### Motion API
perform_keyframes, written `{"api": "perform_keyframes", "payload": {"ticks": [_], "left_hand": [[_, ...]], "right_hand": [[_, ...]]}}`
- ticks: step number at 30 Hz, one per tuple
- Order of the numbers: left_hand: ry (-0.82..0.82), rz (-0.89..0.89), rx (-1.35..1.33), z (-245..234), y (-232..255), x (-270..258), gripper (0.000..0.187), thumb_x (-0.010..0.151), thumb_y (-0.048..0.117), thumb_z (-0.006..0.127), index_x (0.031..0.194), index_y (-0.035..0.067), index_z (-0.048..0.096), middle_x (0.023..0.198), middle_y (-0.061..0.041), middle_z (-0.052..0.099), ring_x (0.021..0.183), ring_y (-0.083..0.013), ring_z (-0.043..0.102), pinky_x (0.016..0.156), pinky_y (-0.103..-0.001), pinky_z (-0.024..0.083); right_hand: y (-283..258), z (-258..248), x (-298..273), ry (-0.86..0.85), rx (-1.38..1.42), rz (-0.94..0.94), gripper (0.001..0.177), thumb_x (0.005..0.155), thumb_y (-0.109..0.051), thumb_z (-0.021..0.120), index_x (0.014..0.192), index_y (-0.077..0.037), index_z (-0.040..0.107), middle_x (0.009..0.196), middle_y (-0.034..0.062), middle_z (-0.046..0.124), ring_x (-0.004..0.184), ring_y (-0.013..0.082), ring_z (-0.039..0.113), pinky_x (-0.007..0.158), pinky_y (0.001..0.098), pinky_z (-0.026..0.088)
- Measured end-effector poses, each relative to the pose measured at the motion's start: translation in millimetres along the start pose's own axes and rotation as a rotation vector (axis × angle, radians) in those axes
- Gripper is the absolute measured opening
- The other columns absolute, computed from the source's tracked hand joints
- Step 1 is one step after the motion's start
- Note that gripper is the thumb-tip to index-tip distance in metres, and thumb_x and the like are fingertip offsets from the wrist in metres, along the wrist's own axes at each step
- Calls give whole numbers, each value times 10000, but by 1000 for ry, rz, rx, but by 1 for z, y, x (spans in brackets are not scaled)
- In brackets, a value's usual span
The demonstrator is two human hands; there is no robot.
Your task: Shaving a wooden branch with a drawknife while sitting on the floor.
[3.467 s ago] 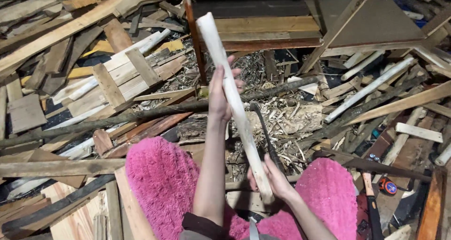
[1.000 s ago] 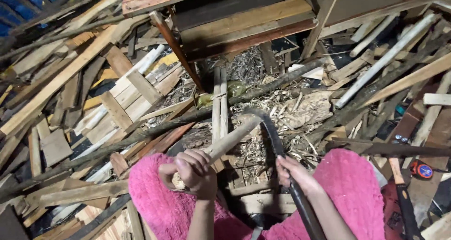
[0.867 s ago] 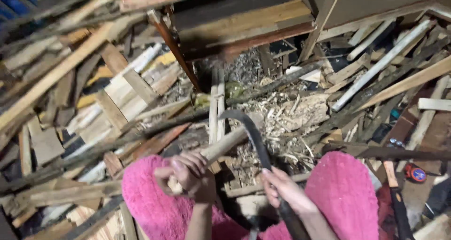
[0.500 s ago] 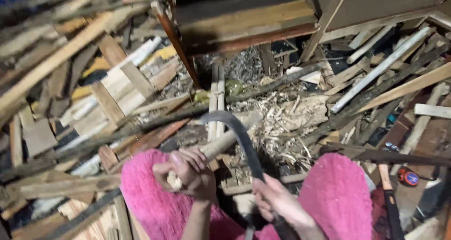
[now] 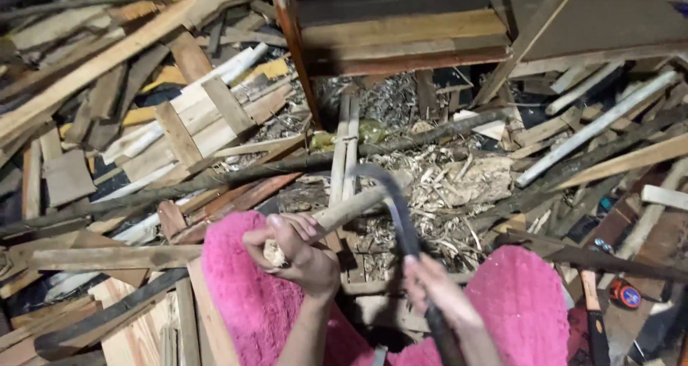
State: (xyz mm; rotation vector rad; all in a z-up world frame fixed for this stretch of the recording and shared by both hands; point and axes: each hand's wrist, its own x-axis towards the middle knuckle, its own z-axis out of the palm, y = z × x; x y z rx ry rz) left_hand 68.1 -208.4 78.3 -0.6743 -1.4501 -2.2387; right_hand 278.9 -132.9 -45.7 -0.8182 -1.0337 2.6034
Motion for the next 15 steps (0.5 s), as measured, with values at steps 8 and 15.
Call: {"api": "perform_keyframes", "payload": {"ticks": [8,15], "left_hand": [[-31,-34,-309,12,8,2,151,954,35,417,896,160,356,589,68,326,455,-60,349,393,-205,377],[-295,-96,-765,-5,-37,-5,166,946,52,508,856,191,491,562,47,499,434,-63,473,391,-206,457]], "right_hand": [[2,33,-25,-82,-83,18,272,1093,-208,441,1004,22,555,522,7,457,358,131,425,320,290,405],[4,-55,18,361,-15,56,276,1117,-209,463,971,1,567,552,20,469,353,99,372,290,240,315]]}}
